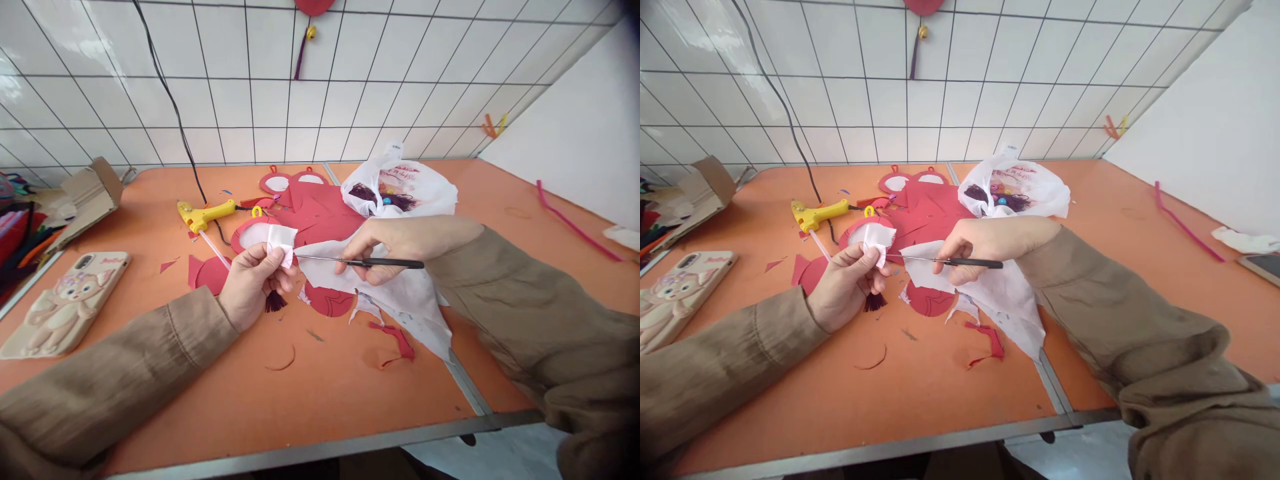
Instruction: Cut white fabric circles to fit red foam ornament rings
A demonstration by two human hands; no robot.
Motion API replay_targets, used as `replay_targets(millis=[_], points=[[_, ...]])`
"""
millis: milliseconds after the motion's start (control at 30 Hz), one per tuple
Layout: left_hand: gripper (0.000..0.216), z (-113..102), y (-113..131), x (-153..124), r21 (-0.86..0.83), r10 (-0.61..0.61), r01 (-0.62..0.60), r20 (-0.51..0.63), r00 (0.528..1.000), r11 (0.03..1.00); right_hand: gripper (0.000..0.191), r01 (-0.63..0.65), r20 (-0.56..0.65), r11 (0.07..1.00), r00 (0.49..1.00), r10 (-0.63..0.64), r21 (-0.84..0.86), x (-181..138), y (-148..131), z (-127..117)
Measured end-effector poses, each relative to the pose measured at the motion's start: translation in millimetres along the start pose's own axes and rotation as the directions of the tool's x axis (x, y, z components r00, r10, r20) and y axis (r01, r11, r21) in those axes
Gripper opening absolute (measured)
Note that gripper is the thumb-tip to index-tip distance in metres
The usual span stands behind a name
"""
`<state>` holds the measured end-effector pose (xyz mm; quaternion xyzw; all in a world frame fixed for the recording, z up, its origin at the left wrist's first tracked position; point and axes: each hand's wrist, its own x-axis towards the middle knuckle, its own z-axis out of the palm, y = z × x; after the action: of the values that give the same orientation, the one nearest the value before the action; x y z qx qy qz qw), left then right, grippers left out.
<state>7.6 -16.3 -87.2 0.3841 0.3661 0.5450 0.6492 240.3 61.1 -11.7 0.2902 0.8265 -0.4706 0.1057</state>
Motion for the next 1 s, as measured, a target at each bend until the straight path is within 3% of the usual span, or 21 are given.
replay_targets(millis=[300,467,700,1000], points=[[0.034,0.9,-0.1,-1.8,0.068,-0.031,0.027,0.046,0.998,0.997,0.027,0.093,-0.075,0.995,0.993,-0.09,0.047,15.8,-2.7,15.1],[0.034,0.3,-1.2,-3.0,0.14,-0.046,0.039,0.048,0.998,0.989,0.034,0.133,-0.116,0.99,0.985,-0.128,0.042,19.5,-2.4,17.8],[0.035,0.3,-2.0,-3.5,0.203,-0.042,0.032,0.048,0.998,0.979,0.013,0.239,-0.125,0.966,0.966,-0.227,0.097,23.2,-7.4,23.3],[0.033,-0.6,-4.1,-3.0,0.167,-0.04,0.032,0.046,0.998,0.985,0.028,0.288,-0.157,0.955,0.949,-0.274,0.076,26.5,-9.3,25.7]])
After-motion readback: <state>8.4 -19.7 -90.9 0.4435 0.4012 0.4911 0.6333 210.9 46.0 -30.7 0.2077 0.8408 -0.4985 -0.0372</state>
